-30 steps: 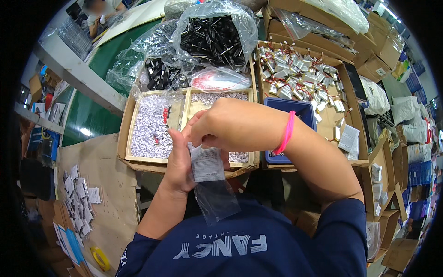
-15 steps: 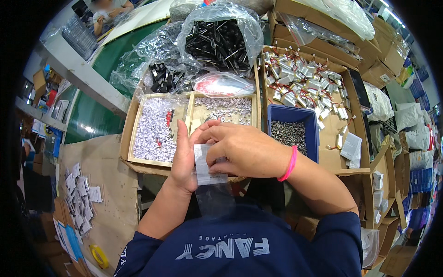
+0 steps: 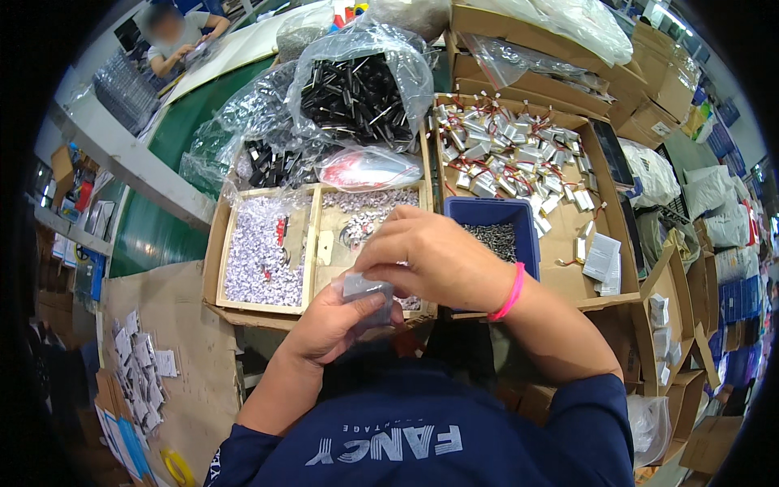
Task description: The person assembles small electronic components by hand, picking items from trays and placing them into clear plastic bags. The person repeatedly handles small metallic parts and wires, organizing them into individual packages on a cluttered workbench.
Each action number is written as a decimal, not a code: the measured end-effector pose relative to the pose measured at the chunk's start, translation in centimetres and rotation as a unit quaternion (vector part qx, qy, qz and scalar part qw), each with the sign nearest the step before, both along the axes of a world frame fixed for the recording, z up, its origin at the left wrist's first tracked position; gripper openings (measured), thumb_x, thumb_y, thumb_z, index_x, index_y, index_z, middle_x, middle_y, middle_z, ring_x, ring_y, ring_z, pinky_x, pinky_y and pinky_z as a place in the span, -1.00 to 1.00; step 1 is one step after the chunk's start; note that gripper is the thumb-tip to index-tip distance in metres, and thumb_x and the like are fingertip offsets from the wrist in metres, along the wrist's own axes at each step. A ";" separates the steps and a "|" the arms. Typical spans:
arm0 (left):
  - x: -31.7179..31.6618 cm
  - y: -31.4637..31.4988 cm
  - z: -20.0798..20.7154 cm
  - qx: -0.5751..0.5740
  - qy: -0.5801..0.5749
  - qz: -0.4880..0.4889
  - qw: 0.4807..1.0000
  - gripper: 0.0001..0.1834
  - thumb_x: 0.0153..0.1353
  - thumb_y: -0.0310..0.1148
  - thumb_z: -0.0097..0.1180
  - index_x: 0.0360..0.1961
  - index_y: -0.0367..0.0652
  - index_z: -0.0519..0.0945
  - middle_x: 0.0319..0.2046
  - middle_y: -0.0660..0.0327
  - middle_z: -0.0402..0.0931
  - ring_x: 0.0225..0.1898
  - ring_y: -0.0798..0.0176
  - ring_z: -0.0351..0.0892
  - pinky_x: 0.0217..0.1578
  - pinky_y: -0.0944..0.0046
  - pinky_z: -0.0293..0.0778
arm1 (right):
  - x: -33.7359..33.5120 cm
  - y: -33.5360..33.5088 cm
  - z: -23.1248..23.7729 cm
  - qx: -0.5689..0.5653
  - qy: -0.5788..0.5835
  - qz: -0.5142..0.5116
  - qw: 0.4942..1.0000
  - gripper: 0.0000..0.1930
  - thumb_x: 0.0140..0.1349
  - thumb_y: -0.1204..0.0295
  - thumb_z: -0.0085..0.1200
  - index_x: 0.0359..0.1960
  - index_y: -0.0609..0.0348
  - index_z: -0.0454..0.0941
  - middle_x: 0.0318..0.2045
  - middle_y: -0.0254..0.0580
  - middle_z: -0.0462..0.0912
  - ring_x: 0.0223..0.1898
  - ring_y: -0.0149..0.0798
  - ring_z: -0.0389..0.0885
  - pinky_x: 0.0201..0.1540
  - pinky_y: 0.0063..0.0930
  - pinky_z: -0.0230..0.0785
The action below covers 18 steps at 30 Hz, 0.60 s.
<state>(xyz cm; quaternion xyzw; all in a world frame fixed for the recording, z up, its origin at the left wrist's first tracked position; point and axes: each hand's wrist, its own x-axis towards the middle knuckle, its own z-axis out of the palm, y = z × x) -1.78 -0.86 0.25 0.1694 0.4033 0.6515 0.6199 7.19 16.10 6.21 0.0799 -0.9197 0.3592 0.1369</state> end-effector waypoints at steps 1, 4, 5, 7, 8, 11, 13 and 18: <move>0.2 0.2 0.0 0.003 0.008 -0.005 1.000 -0.60 0.25 -0.53 0.01 0.13 -0.23 0.31 -0.15 0.17 0.48 -0.23 0.33 0.54 -0.17 0.32 0.51 | 0.1 -0.1 -0.2 0.011 0.013 -0.001 1.000 -0.83 0.07 0.44 0.18 -0.27 0.11 0.64 -0.40 -0.17 0.60 -0.26 -0.13 0.54 -0.19 -0.33 0.41; 0.5 1.2 0.1 0.003 0.015 0.014 1.000 -0.56 0.20 -0.58 0.08 0.12 -0.21 0.33 -0.23 0.15 0.53 -0.22 0.26 0.58 -0.11 0.25 0.52 | 1.0 -0.1 -0.5 0.029 0.008 -0.011 0.999 -0.82 0.07 0.43 0.18 -0.26 0.11 0.65 -0.39 -0.17 0.57 -0.28 -0.11 0.52 -0.18 -0.32 0.40; 0.6 1.4 0.1 0.027 0.024 0.017 0.999 -0.49 0.20 -0.58 0.07 0.18 -0.23 0.26 -0.21 0.15 0.51 -0.23 0.29 0.56 -0.13 0.28 0.51 | 1.3 0.0 -0.6 0.033 0.020 -0.006 0.999 -0.82 0.06 0.44 0.20 -0.27 0.13 0.65 -0.39 -0.18 0.56 -0.30 -0.11 0.52 -0.19 -0.33 0.40; 0.9 1.7 0.2 0.059 0.046 0.030 0.997 -0.36 0.22 -0.59 0.03 0.30 -0.25 0.11 -0.17 0.17 0.47 -0.23 0.34 0.53 -0.16 0.34 0.49 | 1.7 0.3 -0.7 0.036 0.035 0.006 0.999 -0.83 0.03 0.44 0.24 -0.30 0.14 0.64 -0.41 -0.23 0.56 -0.31 -0.13 0.51 -0.20 -0.34 0.39; 1.1 1.9 0.2 0.045 0.050 0.024 0.997 -0.35 0.20 -0.58 0.06 0.29 -0.24 0.13 -0.17 0.16 0.48 -0.23 0.31 0.54 -0.15 0.32 0.50 | 1.9 0.5 -0.7 0.043 0.032 0.013 0.998 -0.83 0.04 0.43 0.21 -0.30 0.13 0.63 -0.41 -0.22 0.57 -0.30 -0.13 0.51 -0.19 -0.33 0.38; 1.5 2.3 0.1 0.055 0.050 0.008 0.997 -0.32 0.16 -0.51 0.16 0.28 -0.21 0.16 -0.19 0.15 0.49 -0.24 0.26 0.57 -0.15 0.26 0.53 | 2.2 1.1 -0.7 0.053 0.034 0.019 0.998 -0.86 0.06 0.40 0.17 -0.33 0.11 0.60 -0.42 -0.21 0.58 -0.28 -0.14 0.50 -0.16 -0.30 0.37; 1.5 2.6 0.0 0.070 0.054 -0.018 0.996 -0.29 0.16 -0.36 0.22 0.27 -0.21 0.14 -0.19 0.15 0.47 -0.25 0.27 0.56 -0.17 0.25 0.55 | 2.5 1.6 -0.5 0.045 0.038 0.004 0.998 -0.88 0.05 0.40 0.18 -0.37 0.11 0.58 -0.43 -0.21 0.57 -0.28 -0.14 0.50 -0.16 -0.30 0.35; 2.2 2.5 -0.3 0.098 0.024 -0.027 0.994 -0.12 0.16 0.22 -0.02 0.30 -0.18 0.07 -0.23 0.17 0.44 -0.34 0.32 0.51 -0.35 0.30 0.54 | 3.9 2.6 -0.2 0.048 0.033 -0.013 0.998 -0.84 0.11 0.32 0.15 -0.40 0.11 0.51 -0.47 -0.24 0.57 -0.30 -0.14 0.50 -0.20 -0.31 0.28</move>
